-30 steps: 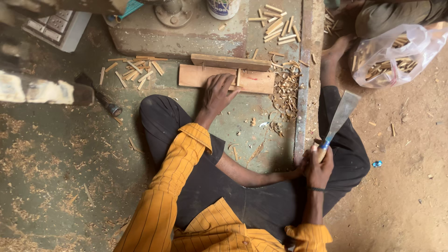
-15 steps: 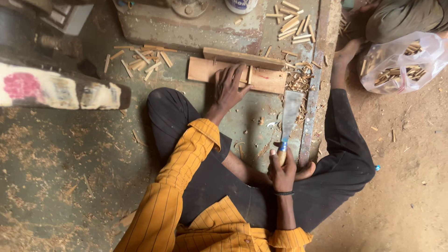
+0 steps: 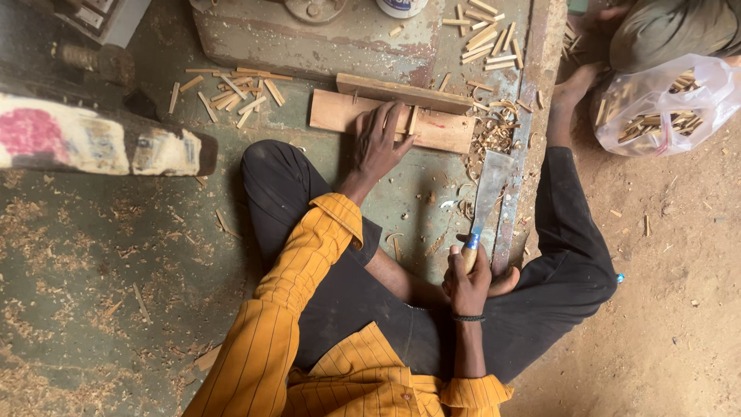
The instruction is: The person sits on the workshop floor and uses a chisel to shave and shape small wooden pieces on a wooden board, occasionally repositioning the pieces and clearing shavings aside while working.
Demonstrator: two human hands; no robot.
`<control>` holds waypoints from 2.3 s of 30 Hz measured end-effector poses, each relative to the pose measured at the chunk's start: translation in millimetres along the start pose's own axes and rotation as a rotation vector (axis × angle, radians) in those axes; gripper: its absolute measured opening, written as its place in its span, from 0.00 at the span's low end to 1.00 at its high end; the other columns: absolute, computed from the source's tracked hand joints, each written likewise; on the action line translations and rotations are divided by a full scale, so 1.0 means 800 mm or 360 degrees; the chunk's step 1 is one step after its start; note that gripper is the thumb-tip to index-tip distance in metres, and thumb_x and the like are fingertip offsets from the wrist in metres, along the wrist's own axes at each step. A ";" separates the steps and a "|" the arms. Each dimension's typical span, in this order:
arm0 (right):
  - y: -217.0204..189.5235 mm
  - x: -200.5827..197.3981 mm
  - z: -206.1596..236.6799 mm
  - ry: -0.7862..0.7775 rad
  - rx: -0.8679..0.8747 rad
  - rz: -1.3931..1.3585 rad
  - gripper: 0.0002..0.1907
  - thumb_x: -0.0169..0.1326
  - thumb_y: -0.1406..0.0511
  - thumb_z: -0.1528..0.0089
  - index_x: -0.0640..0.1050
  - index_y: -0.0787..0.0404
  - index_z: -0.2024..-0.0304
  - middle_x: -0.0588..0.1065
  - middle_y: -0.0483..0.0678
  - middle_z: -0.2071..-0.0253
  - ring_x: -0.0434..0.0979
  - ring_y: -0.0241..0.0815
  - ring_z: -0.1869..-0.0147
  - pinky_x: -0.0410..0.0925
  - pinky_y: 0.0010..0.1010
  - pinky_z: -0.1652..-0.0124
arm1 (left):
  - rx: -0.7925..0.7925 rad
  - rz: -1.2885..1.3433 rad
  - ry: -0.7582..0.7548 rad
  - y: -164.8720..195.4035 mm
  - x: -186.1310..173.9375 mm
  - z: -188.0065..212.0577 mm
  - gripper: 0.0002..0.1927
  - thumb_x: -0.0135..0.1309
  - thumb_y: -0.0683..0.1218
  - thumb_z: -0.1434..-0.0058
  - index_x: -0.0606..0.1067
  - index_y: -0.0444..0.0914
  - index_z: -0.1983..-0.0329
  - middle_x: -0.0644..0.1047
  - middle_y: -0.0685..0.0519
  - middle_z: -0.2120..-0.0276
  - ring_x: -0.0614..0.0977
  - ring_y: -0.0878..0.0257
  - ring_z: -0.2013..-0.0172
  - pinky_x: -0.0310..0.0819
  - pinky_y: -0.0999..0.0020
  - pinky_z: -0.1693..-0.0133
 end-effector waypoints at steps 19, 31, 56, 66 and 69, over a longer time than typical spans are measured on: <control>-0.027 0.124 -0.016 -0.0286 -0.0173 0.1141 0.33 0.49 0.58 0.31 0.59 0.43 0.24 0.81 0.60 0.61 0.85 0.55 0.62 0.73 0.45 0.57 | 0.0220 0.0322 -0.0349 0.074 -0.076 0.065 0.28 0.54 0.34 0.43 0.76 0.44 0.38 0.70 0.50 0.34 0.70 0.52 0.33 0.60 0.47 0.33; -0.019 0.138 -0.029 -0.0277 0.0075 0.1096 0.33 0.48 0.60 0.31 0.59 0.42 0.23 0.79 0.69 0.53 0.82 0.64 0.48 0.73 0.45 0.47 | 0.0220 0.0365 -0.0491 0.060 -0.052 0.061 0.32 0.54 0.32 0.43 0.75 0.44 0.35 0.68 0.49 0.30 0.65 0.52 0.28 0.59 0.54 0.30; -0.029 0.131 -0.028 -0.0232 0.0026 0.1028 0.31 0.46 0.59 0.31 0.60 0.45 0.25 0.79 0.62 0.73 0.81 0.51 0.71 0.73 0.42 0.62 | 0.0361 0.0435 -0.0522 0.081 -0.065 0.045 0.32 0.54 0.32 0.42 0.69 0.34 0.31 0.67 0.40 0.30 0.60 0.45 0.26 0.56 0.49 0.27; -0.041 0.133 -0.028 -0.0192 -0.0071 0.1076 0.30 0.45 0.58 0.31 0.61 0.44 0.26 0.79 0.60 0.72 0.83 0.52 0.71 0.73 0.43 0.62 | 0.0664 0.0385 -0.0740 0.079 -0.039 0.059 0.41 0.63 0.44 0.42 0.61 0.34 0.26 0.59 0.38 0.27 0.57 0.43 0.26 0.53 0.49 0.27; -0.036 0.132 -0.030 -0.0182 -0.0092 0.1090 0.29 0.45 0.58 0.31 0.61 0.45 0.26 0.80 0.61 0.68 0.84 0.54 0.67 0.73 0.44 0.60 | 0.0664 0.0369 -0.0783 0.074 -0.030 0.063 0.41 0.62 0.46 0.41 0.61 0.33 0.26 0.58 0.37 0.27 0.57 0.43 0.26 0.52 0.49 0.27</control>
Point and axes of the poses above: each hand's wrist, its own z-axis away from the middle knuckle, its own x-axis out of the palm, y = z × x, the point moved 10 cm from there along -z, towards the middle knuckle
